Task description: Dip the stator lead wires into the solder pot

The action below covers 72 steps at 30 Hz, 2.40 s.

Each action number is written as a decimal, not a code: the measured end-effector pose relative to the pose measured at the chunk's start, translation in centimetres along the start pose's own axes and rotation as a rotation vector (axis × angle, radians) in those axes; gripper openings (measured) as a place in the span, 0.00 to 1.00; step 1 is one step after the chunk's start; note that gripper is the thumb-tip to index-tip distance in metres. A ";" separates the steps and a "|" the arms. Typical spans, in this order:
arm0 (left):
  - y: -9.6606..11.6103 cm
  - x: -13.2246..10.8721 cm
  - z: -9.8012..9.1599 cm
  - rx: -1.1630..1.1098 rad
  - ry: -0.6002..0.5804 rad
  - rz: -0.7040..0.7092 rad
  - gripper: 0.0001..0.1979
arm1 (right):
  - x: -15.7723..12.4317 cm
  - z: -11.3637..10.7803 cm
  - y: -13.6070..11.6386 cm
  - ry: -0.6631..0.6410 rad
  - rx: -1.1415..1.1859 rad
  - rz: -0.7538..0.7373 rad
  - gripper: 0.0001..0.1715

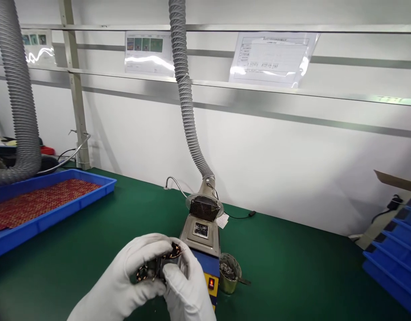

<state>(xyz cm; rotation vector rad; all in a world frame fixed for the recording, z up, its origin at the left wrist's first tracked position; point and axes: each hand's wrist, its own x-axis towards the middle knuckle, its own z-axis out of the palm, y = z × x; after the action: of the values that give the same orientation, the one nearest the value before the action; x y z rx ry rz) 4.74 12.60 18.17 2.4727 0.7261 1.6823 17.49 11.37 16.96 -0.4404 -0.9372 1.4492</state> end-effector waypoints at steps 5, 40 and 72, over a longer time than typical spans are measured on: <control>-0.9 0.1 -1.1 -0.257 0.227 -0.237 0.11 | -0.1 -0.4 0.1 -0.092 0.050 0.162 0.30; 0.5 -0.3 -2.4 -0.693 0.408 -0.604 0.07 | -0.3 -0.5 0.6 0.060 -0.015 0.177 0.25; 1.0 0.0 -1.3 -0.571 0.311 -0.519 0.07 | -1.7 1.0 -1.4 -0.025 0.125 0.210 0.25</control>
<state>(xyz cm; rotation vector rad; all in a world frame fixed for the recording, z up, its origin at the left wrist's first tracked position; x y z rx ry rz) 3.94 11.43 18.98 1.5095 0.7016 1.7534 17.89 9.29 18.13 -0.4383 -0.8332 1.6979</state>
